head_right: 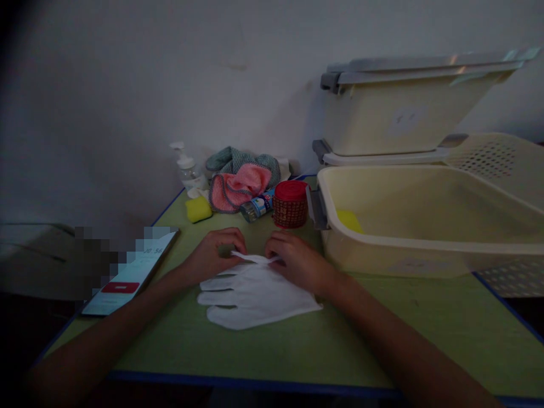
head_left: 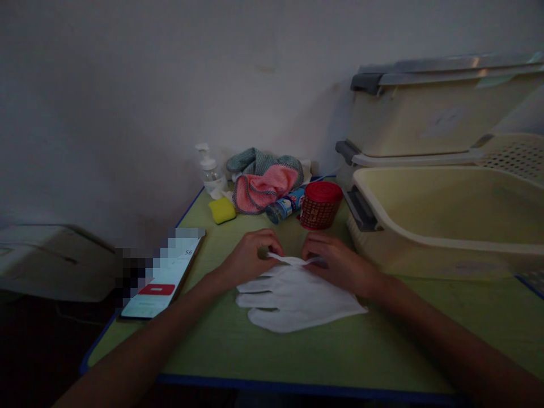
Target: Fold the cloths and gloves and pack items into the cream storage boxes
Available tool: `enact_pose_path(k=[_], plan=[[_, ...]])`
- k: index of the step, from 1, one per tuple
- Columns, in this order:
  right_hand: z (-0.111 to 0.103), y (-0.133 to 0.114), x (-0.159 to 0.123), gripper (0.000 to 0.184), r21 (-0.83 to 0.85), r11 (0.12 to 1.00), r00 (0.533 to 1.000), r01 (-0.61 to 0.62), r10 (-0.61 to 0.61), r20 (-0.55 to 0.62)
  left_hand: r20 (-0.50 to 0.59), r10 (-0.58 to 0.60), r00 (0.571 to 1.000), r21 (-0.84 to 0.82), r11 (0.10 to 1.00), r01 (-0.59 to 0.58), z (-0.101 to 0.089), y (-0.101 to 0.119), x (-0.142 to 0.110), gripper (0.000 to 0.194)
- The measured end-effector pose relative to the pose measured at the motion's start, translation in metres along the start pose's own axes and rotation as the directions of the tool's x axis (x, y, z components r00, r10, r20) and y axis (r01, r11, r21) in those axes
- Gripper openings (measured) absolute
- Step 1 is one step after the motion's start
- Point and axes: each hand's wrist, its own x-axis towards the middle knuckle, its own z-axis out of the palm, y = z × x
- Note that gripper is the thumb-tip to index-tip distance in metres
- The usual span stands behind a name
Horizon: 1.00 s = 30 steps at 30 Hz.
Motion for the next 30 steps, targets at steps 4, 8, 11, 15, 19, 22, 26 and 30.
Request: enact_pose_path(k=[4,8,11,15,19,22,26,30], plan=[[0.000,-0.001,-0.001,0.014,-0.038,0.993,0.993,0.114,-0.114,0.006,0.081,0.042,0.996,0.058,0.997,-0.047,-0.003,0.001,-0.002,0.019],[-0.002,-0.002,-0.002,0.014,-0.092,0.979,0.982,0.183,-0.178,0.057,0.159,0.071,0.985,0.119,0.989,-0.090,-0.006,0.007,-0.003,0.024],[-0.004,-0.001,-0.003,0.015,-0.118,0.967,0.971,0.226,-0.214,0.108,0.223,0.063,0.973,0.157,0.983,-0.099,-0.008,0.011,-0.004,0.027],[-0.006,-0.001,-0.005,0.018,-0.150,0.956,0.961,0.252,-0.230,0.151,0.305,0.081,0.949,0.182,0.973,-0.142,-0.010,0.013,-0.005,0.030],[-0.009,-0.003,-0.007,0.022,-0.172,0.959,0.960,0.227,-0.191,0.205,0.413,0.069,0.908,0.194,0.967,-0.162,-0.016,0.015,-0.006,0.032],[-0.013,-0.006,-0.009,0.024,-0.177,0.967,0.959,0.181,-0.133,0.252,0.495,0.036,0.868,0.178,0.974,-0.142,-0.023,0.019,-0.007,0.036],[-0.016,-0.011,-0.012,0.026,-0.176,0.975,0.955,0.137,-0.083,0.284,0.539,0.016,0.842,0.159,0.980,-0.120,-0.029,0.021,-0.008,0.042],[-0.018,-0.016,-0.014,0.027,-0.175,0.975,0.954,0.134,-0.080,0.288,0.533,0.022,0.846,0.116,0.988,-0.099,-0.029,0.018,-0.007,0.041]])
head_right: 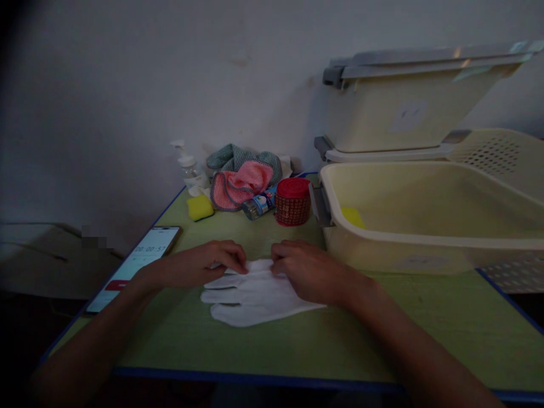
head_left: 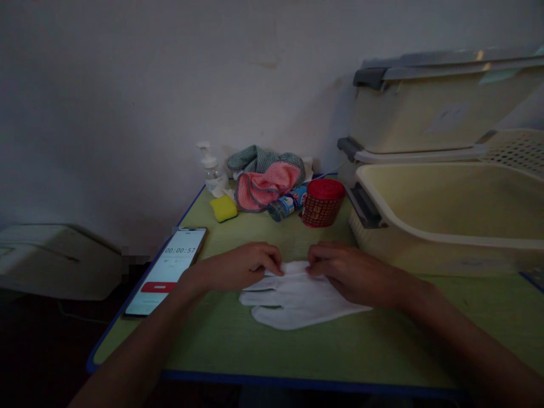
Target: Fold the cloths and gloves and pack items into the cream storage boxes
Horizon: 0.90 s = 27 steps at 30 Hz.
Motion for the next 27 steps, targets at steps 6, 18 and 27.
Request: enact_pose_path(k=[6,18,27], plan=[[-0.004,-0.003,0.001,0.021,-0.024,1.000,0.999,0.008,-0.007,0.033,-0.137,-0.162,0.977,-0.164,0.977,0.139,0.007,-0.004,0.007,0.017],[-0.002,0.003,0.004,0.021,0.087,0.996,0.999,0.009,-0.005,-0.045,-0.136,-0.432,0.891,-0.533,0.790,0.302,0.018,-0.014,0.016,0.019],[0.010,0.006,0.009,0.020,-0.135,0.990,0.988,-0.045,0.024,-0.152,-0.123,-0.477,0.870,-0.391,0.829,0.400,0.019,-0.007,0.016,0.028]])
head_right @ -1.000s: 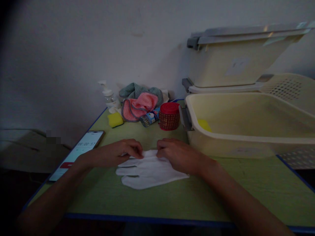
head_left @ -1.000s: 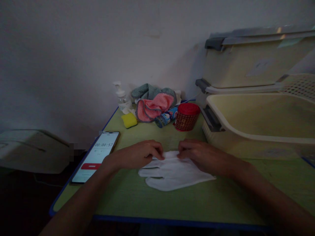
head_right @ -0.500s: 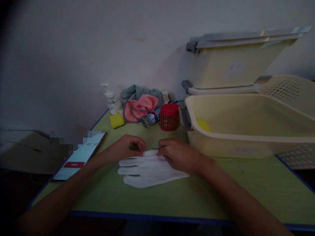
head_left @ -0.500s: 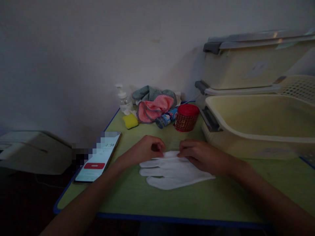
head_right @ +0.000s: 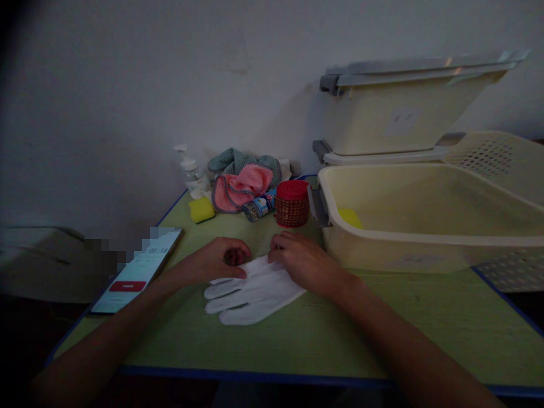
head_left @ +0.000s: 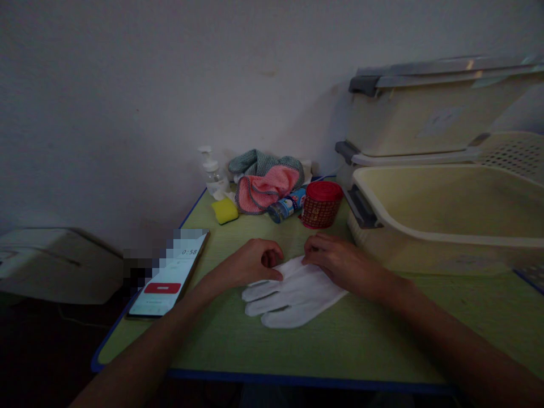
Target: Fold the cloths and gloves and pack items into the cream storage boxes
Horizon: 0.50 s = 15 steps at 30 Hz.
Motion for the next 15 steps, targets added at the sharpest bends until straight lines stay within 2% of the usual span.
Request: enact_pose_path(k=[2,4,6,8,10,13,15], plan=[[0.003,-0.002,0.002,0.019,-0.095,0.994,0.998,-0.046,0.042,-0.042,-0.007,0.002,1.000,-0.009,1.000,-0.002,0.001,-0.001,-0.001,0.028],[0.006,-0.003,0.004,0.016,-0.153,0.975,0.985,-0.162,0.150,-0.084,-0.019,0.018,1.000,-0.014,1.000,-0.018,0.002,-0.003,-0.001,0.029],[0.007,-0.004,0.004,0.024,-0.160,0.939,0.950,-0.306,0.290,-0.114,-0.016,0.020,1.000,-0.016,1.000,-0.021,0.003,-0.003,-0.001,0.029],[0.009,-0.003,0.003,0.037,-0.130,0.911,0.919,-0.390,0.377,-0.118,0.002,-0.002,1.000,0.001,1.000,0.002,0.004,-0.003,-0.001,0.027],[0.010,-0.001,0.002,0.040,-0.086,0.918,0.919,-0.388,0.377,-0.116,0.015,-0.019,1.000,0.045,0.999,0.018,0.004,-0.001,-0.002,0.022],[0.011,0.001,0.001,0.036,-0.021,0.964,0.958,-0.265,0.260,-0.119,-0.003,-0.008,1.000,0.096,0.995,0.009,0.004,0.001,-0.003,0.017],[0.012,0.002,0.000,0.041,0.017,0.984,0.976,-0.178,0.179,-0.120,-0.018,-0.008,1.000,0.094,0.996,0.010,0.004,0.001,-0.003,0.016]])
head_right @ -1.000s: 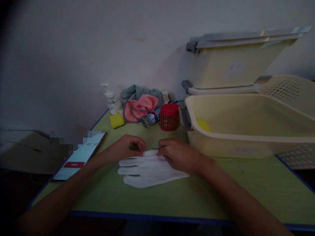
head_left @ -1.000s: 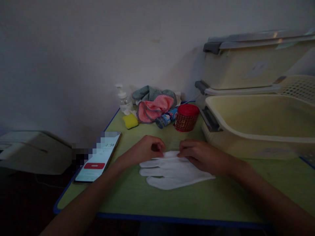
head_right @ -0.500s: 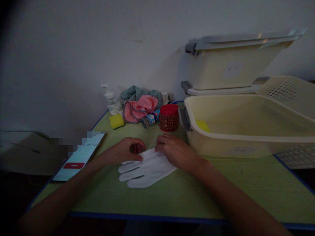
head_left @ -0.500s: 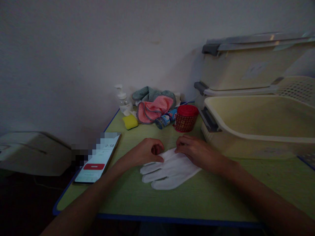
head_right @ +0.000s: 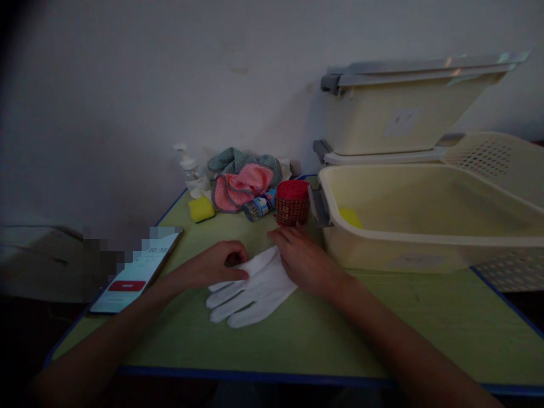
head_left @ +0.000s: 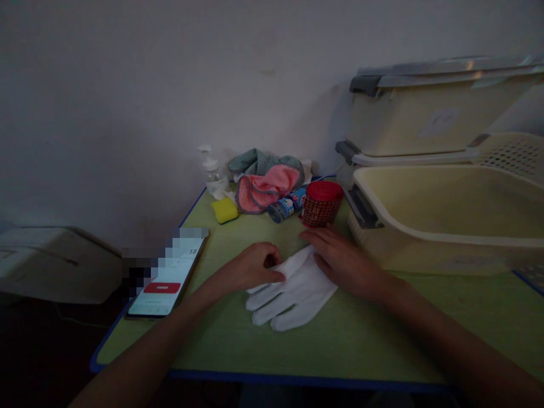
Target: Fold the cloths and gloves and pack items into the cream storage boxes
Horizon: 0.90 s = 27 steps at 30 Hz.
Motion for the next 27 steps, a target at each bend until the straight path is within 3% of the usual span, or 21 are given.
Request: enact_pose_path(k=[4,9,13,17,19,21,24,27], plan=[[-0.001,0.000,0.001,0.043,0.065,0.996,0.998,0.066,-0.067,0.005,-0.025,-0.009,1.000,-0.037,0.999,0.008,-0.001,0.000,0.000,0.013],[-0.010,-0.007,0.002,0.029,0.110,0.982,0.984,0.155,-0.144,-0.105,-0.075,0.015,0.997,-0.055,0.998,-0.020,-0.002,-0.002,0.002,0.011],[-0.015,-0.017,-0.002,0.026,0.161,0.931,0.941,0.329,-0.337,0.028,-0.143,0.058,0.988,-0.030,0.998,-0.063,-0.004,-0.003,0.002,0.010],[-0.014,-0.020,-0.003,0.023,0.112,0.929,0.919,0.353,-0.367,0.146,-0.182,0.065,0.981,-0.012,0.998,-0.069,-0.005,-0.004,0.004,0.011],[-0.015,-0.018,-0.002,0.021,0.054,0.965,0.959,0.258,-0.263,0.110,-0.181,0.033,0.983,-0.025,0.999,-0.038,-0.004,-0.005,0.005,0.011],[-0.016,-0.015,-0.001,0.020,-0.020,0.999,0.999,0.047,-0.047,0.018,-0.195,0.005,0.981,-0.033,0.999,-0.012,-0.004,-0.007,0.006,0.010],[-0.016,-0.012,-0.001,0.029,-0.120,0.959,0.966,-0.258,0.255,-0.045,-0.205,0.000,0.979,-0.046,0.999,-0.010,-0.003,-0.011,0.008,0.010],[-0.013,-0.013,-0.002,0.036,-0.227,0.904,0.926,-0.363,0.377,0.019,-0.179,-0.004,0.984,-0.081,0.997,-0.011,-0.004,-0.012,0.008,0.012]])
